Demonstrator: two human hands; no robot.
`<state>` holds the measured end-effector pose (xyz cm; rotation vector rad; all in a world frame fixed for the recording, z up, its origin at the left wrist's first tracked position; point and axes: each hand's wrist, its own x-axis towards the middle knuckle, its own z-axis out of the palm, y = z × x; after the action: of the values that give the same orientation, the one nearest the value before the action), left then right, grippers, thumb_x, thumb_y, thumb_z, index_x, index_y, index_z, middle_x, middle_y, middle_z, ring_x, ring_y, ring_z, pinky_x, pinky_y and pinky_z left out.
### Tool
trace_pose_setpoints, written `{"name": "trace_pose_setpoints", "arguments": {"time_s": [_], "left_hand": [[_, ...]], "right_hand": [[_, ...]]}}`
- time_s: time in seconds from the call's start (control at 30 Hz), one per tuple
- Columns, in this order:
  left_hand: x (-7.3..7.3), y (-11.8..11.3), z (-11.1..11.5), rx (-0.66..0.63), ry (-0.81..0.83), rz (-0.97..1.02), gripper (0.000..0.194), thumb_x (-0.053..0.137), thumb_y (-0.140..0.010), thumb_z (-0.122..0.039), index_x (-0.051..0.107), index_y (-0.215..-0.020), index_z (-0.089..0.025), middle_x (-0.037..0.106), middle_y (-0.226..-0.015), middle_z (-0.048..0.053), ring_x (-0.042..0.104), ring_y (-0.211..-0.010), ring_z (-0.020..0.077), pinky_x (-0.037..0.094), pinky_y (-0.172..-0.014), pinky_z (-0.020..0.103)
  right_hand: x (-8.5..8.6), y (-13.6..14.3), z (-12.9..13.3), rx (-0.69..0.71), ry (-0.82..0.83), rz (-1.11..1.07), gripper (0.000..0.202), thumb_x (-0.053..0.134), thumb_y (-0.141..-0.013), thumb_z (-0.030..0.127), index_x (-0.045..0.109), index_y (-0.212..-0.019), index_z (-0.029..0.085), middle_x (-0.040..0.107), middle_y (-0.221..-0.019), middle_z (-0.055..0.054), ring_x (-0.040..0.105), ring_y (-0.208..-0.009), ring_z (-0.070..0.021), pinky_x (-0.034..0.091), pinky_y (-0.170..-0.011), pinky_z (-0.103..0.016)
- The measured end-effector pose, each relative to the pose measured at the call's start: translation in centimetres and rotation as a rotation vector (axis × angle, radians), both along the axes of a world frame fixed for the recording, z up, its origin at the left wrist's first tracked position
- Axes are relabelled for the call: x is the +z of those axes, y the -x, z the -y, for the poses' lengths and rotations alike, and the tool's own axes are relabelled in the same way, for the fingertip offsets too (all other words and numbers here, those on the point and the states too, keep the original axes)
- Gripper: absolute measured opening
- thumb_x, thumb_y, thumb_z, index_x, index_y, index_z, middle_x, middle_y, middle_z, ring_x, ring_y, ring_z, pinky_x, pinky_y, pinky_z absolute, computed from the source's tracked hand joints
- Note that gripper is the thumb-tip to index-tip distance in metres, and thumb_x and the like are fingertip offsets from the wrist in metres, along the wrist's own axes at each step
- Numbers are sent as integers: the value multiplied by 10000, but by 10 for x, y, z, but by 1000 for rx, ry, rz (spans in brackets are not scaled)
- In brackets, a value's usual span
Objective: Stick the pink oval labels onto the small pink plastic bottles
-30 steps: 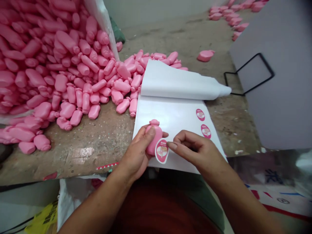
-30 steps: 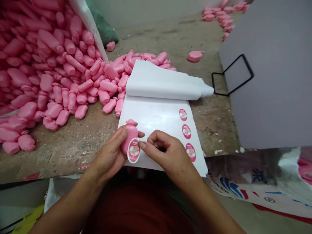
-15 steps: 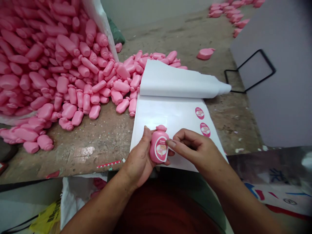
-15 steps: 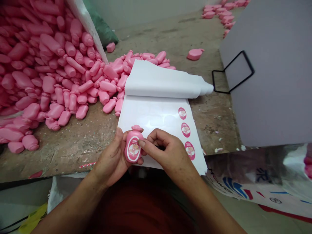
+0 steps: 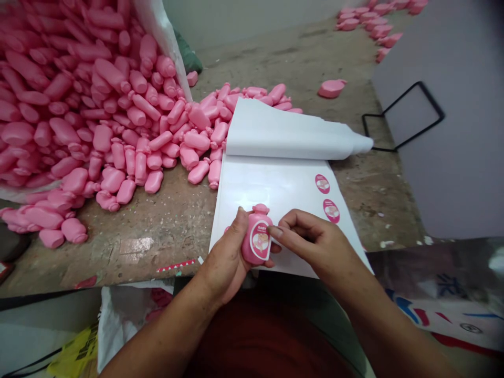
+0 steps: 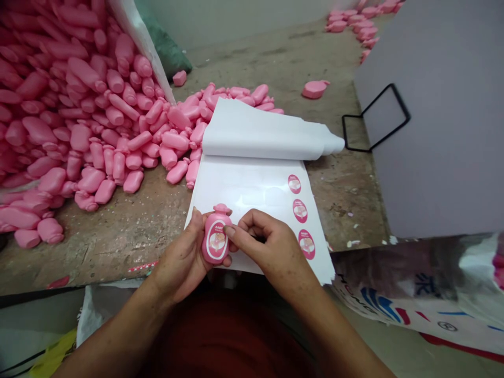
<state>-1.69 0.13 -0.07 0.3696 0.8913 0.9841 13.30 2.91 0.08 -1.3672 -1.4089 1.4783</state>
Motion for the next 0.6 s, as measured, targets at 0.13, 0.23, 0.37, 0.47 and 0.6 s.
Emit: {"name": "trace_pose_setpoints", "arguments": {"time_s": [0.13,0.23,0.37,0.47,0.6], "left_hand": [[1,1,1,5,-19,-26,397,536,-949,-469,587,-1215,-179,633,-939,62,645,-778,152,515,-590,214],[3,2,2,-16,-36,-32,325,645,-889,-276,592,-1199,-193,599,-941,29,622,-791,124,530,-636,208],[5,5,3,-37,-27,26,381,692,-820,-151,583,-1184,-187,588,-933,10,591,-749,91,535,-693,221],[6,7,3,-46,7,48,390,730,-756,-104,601,-1118,-172,595,-931,8,594,-745,89,522,-711,229],[4,5,3,-70,53,49,527,751,-662,-16,598,-1132,-198,633,-1086,40,648,-918,145,511,-779,256]], "right_hand": [[1,0,2,-13,-36,38,300,692,-755,451,545,-622,226,604,-568,18,541,-531,-136,403,-511,-264],[0,-1,6,-25,-120,155,294,664,-794,454,554,-640,229,611,-585,11,558,-562,-153,404,-534,-275],[-5,-2,13,-116,-387,522,253,655,-826,468,627,-723,240,650,-622,-12,538,-601,-190,385,-602,-316],[-13,-4,15,-170,-561,713,245,636,-852,478,675,-778,248,682,-657,-29,517,-612,-208,361,-621,-330],[-16,-7,13,-244,-561,750,285,605,-862,512,670,-802,242,684,-686,-40,542,-635,-215,366,-637,-338]]}}
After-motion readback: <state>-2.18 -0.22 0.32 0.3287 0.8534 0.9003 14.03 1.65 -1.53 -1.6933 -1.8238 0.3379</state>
